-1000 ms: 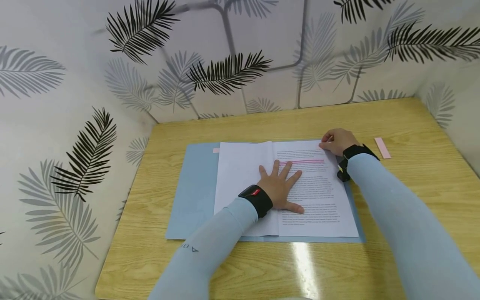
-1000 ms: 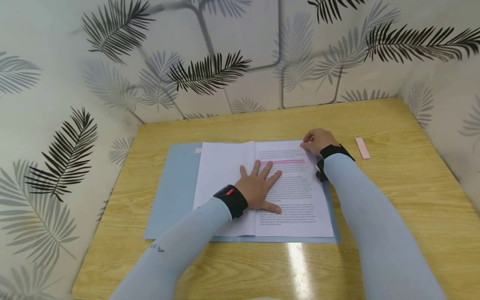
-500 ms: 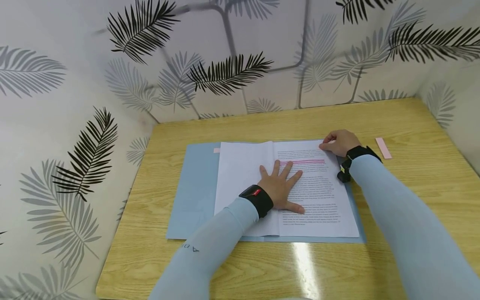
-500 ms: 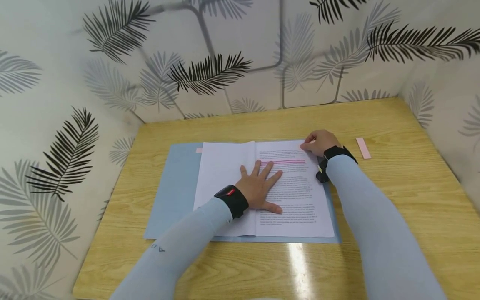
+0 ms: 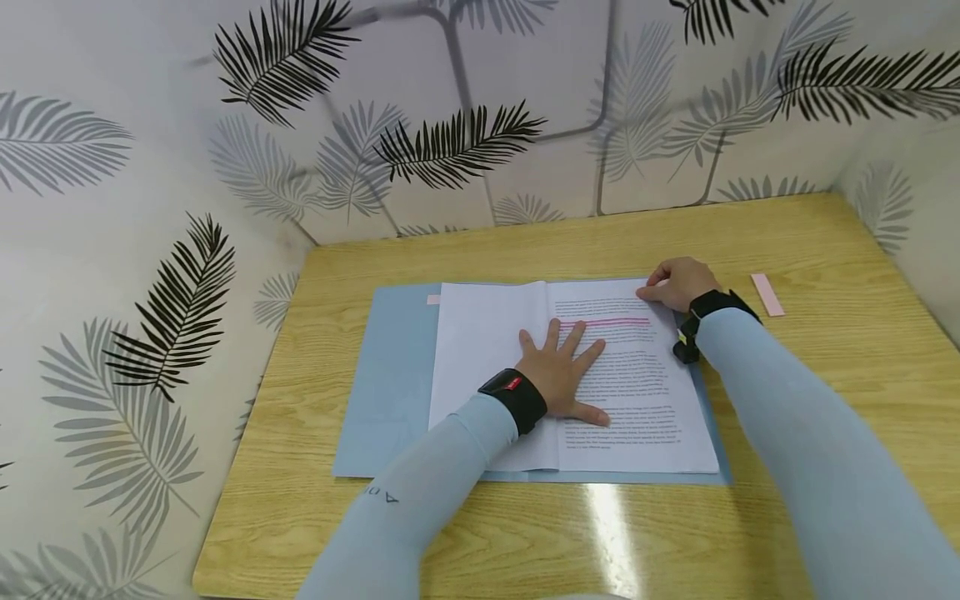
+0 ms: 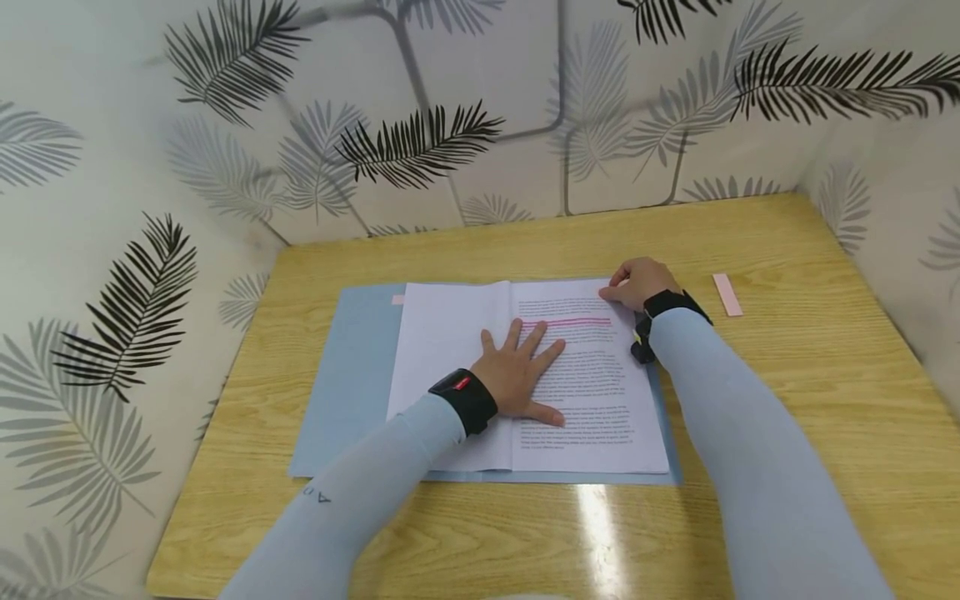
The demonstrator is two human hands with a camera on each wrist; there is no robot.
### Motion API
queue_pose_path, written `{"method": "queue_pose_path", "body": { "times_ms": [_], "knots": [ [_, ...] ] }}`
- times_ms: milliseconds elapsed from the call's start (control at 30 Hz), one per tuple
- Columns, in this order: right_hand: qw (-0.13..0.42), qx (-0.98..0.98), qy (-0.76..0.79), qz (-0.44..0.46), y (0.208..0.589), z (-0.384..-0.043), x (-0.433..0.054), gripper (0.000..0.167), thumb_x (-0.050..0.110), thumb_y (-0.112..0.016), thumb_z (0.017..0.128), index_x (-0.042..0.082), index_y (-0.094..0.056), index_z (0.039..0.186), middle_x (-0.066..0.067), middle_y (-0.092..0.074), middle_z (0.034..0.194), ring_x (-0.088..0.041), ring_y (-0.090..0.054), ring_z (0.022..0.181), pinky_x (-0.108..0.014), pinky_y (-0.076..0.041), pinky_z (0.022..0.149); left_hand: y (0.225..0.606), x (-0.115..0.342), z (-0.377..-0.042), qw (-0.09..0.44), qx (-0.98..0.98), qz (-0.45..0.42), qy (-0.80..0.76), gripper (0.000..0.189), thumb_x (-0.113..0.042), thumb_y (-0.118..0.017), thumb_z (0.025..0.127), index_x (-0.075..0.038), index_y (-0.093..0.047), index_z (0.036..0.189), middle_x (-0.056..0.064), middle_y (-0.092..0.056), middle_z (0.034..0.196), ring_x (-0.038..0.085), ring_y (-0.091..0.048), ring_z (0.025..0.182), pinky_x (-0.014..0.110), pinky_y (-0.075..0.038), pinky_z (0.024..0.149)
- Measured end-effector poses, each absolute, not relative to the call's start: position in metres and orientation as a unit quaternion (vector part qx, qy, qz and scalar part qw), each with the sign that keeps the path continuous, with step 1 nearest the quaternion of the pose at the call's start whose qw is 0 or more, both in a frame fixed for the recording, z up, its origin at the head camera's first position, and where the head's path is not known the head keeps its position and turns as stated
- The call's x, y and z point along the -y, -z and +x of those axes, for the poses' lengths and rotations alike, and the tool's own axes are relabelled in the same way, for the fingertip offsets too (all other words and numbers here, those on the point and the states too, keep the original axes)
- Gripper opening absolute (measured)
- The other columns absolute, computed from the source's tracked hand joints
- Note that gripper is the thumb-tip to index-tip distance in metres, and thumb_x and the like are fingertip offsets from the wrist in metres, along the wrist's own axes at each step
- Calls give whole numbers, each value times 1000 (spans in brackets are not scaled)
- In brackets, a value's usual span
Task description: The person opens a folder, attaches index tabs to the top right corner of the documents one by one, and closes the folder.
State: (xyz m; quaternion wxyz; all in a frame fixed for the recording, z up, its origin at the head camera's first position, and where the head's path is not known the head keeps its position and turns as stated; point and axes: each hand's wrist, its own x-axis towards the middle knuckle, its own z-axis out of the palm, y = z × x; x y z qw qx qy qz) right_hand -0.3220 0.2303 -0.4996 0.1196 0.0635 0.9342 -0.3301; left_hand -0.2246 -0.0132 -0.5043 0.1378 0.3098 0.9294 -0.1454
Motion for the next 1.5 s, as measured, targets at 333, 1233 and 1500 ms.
{"method": "queue_pose_path", "body": {
  "times_ms": [333, 1233, 1500],
  "knots": [
    [118, -939, 318, 55, 506, -327, -233, 31, 34, -71, 87, 6, -64, 100, -17, -58, 98, -32, -51, 83, -37, -40, 62, 512, 12, -228, 141, -931, 306, 141, 124, -102, -25, 51, -38, 8, 153, 4, 11, 161, 41, 0, 145, 74, -15, 101],
    [112, -950, 292, 14, 507, -337, -237, 30, 31, -74, 86, 5, -65, 98, -17, -59, 96, -32, -53, 81, -36, -41, 61, 501, 14, -223, 127, -928, 315, 155, 122, -101, -25, 55, -35, 4, 154, 6, 5, 162, 40, -5, 145, 72, -21, 101],
    [108, -951, 288, 29, 501, -332, -231, 34, 36, -71, 87, 5, -65, 96, -17, -59, 96, -31, -53, 80, -36, -41, 60, 502, 14, -223, 129, -929, 313, 152, 122, -100, -26, 55, -35, 4, 154, 6, 5, 161, 41, -4, 145, 72, -20, 101]
  ]
}}
